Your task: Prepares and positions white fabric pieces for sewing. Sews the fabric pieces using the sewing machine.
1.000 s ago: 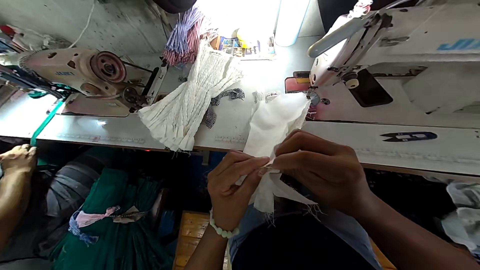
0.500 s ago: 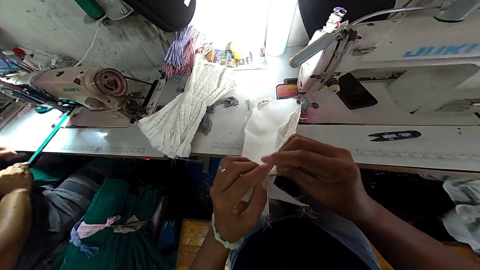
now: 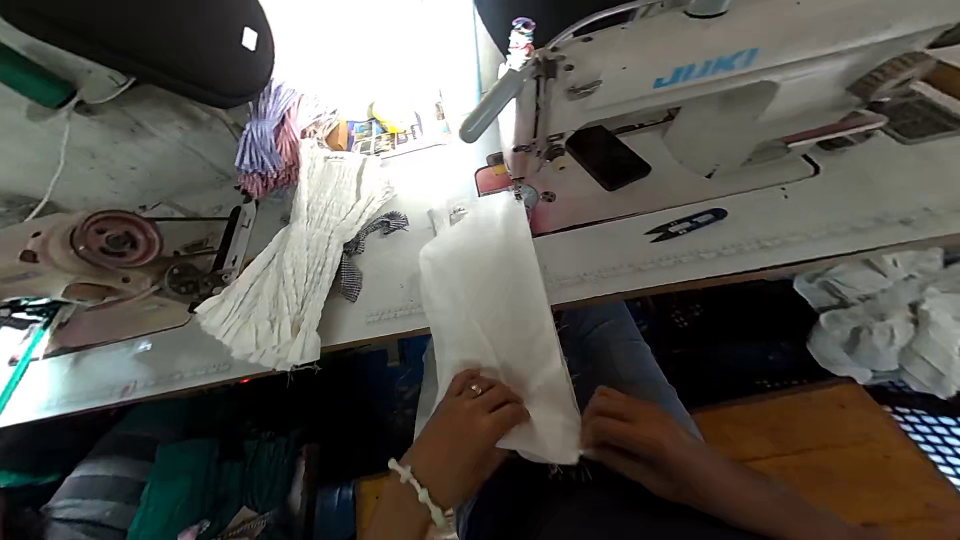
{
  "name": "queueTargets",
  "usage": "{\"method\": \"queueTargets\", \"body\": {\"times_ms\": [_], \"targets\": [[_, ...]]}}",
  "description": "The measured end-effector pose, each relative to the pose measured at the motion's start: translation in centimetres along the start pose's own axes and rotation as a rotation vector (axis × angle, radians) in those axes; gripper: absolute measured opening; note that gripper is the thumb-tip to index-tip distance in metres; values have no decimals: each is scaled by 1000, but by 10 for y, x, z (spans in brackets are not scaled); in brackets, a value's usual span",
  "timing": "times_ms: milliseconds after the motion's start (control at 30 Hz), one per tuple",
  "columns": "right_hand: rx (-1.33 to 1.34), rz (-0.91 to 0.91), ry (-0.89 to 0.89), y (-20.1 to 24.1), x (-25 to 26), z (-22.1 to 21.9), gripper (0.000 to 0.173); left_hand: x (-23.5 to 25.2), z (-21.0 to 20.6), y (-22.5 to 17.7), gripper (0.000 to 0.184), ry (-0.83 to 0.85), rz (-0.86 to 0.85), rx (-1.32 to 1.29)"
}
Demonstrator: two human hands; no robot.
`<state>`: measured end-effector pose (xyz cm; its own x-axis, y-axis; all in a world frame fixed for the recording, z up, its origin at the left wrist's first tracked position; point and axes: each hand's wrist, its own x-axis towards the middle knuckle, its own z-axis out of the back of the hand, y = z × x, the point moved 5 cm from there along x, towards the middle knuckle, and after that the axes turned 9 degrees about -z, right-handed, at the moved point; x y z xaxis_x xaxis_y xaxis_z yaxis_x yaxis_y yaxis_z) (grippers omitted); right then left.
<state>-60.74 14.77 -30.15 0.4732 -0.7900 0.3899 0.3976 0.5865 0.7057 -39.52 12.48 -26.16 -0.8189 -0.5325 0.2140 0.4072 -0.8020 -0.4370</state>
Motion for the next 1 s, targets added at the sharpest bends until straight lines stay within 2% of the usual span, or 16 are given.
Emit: {"method": "queueTargets", "body": {"times_ms": [33,67,133,200,267,333,467,567,667,733,833,933,1000], "targets": [[14,-40,5,-19,-11,-9,12,2,-7,10,30,30,48,-137],[10,-71,5,-33,-19,-15,12,7,-7,22,39,-50,98,-209],[11,-107,-15,-42,-27,-22,13,20,6,50,42,-335,260,-78],[20,-112,-64,-37,-30,-21,13,30,18,84,43,-508,533,128],[1,-66,-96,-34,-33,-19,11,35,24,110,52,-541,765,128],[-35,8,-126,-33,-36,-17,12,39,30,117,45,-560,829,99],[41,104,-155,-17,-33,-5,13,35,41,118,23,-643,857,51],[133,167,-195,-4,-26,4,14,27,56,116,19,-678,863,47],[134,158,-204,-8,-28,-3,13,33,62,113,21,-465,869,145],[128,121,-192,-18,-30,-13,12,51,62,108,23,-355,790,285],[157,97,-169,-24,-27,-20,12,97,55,89,23,-338,597,393],[193,71,-160,-25,-28,-21,12,146,30,84,22,-270,476,232],[207,27,-161,-28,-31,-19,12,166,13,101,26,-271,532,123]]}}
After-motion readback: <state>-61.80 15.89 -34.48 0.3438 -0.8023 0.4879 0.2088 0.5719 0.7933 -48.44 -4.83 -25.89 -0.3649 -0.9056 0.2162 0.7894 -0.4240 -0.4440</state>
